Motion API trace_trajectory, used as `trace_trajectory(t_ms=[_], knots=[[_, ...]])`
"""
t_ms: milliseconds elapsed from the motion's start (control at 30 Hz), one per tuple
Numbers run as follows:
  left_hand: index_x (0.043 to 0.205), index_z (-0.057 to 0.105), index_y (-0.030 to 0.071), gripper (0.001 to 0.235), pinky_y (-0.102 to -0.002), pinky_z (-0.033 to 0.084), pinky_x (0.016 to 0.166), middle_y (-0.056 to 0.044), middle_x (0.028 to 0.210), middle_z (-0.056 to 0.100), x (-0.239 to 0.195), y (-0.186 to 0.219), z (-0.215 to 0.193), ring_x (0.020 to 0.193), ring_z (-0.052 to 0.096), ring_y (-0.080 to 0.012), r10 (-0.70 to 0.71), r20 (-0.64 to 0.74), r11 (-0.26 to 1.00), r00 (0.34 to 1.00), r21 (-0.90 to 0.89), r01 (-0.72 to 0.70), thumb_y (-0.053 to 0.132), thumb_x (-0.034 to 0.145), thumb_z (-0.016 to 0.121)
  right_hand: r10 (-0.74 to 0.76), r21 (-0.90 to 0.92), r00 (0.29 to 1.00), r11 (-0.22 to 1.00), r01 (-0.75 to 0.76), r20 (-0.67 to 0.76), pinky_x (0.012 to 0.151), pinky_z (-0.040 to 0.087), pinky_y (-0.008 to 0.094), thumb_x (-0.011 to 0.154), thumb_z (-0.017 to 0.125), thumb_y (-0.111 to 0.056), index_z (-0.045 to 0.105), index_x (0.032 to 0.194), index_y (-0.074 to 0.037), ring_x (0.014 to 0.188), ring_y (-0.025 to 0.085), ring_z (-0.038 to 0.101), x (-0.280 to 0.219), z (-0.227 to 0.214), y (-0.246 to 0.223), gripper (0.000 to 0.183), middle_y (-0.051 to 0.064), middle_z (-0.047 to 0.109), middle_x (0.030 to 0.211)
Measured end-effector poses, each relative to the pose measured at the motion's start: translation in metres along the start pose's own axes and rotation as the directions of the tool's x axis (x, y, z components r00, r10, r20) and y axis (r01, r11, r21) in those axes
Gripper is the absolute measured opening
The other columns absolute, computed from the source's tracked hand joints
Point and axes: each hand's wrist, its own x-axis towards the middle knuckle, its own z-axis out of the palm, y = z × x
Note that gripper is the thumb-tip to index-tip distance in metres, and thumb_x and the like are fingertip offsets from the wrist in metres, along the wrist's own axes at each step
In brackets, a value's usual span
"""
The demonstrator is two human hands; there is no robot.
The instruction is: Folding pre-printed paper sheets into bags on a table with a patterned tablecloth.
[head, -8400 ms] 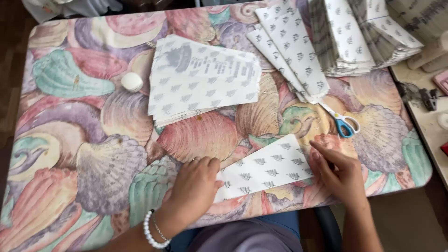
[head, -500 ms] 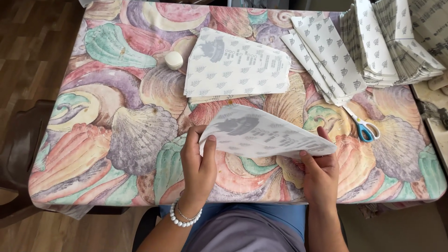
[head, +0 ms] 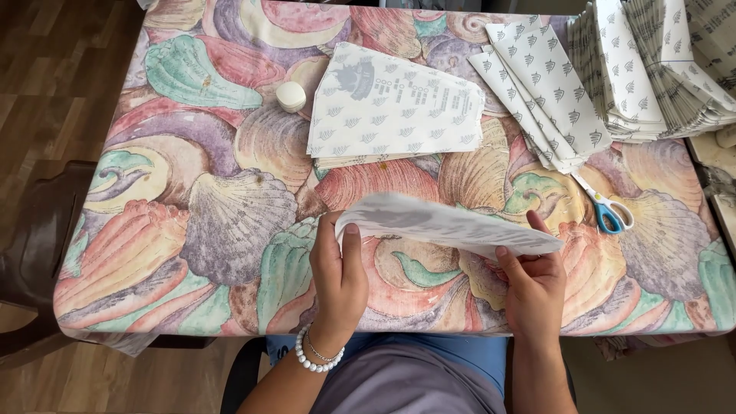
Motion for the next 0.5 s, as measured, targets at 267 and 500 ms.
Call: trace_trajectory(t_ms=[267, 500], knots=[[0.105, 0.052, 0.007, 0.022, -0.029, 0.027, 0.051, 0.004, 0.067, 0.038, 0.0, 0.004, 0.002, 0.053, 0.029, -0.0075, 0.044, 0.022, 0.999, 0.999, 0.016, -0.045, 0.027, 0.109, 0.044, -0.478, -0.204, 0.877, 0.856, 0.476, 0.038, 0.12, 0.041, 0.048, 0.099, 0.065, 0.003, 0.009, 0.168, -0.013, 0.142, 0.034, 0.048, -0.005, 0.001, -0.013, 0.09, 0.026, 0.049, 0.148], [0.108, 0.054, 0.007, 0.02, -0.028, 0.026, 0.048, 0.005, 0.065, 0.039, -0.001, 0.005, 0.001, 0.051, 0.027, -0.0068, 0.064, 0.039, 0.998, 0.997, -0.029, -0.063, 0.025, 0.109, 0.045, -0.819, -0.406, 0.397, 0.224, 0.886, 0.414, 0.1, 0.057, 0.051, 0.102, 0.074, 0.004, 0.065, 0.129, 0.015, 0.114, 0.045, 0.067, 0.003, 0.023, -0.067, 0.03, 0.033, 0.067, 0.125]])
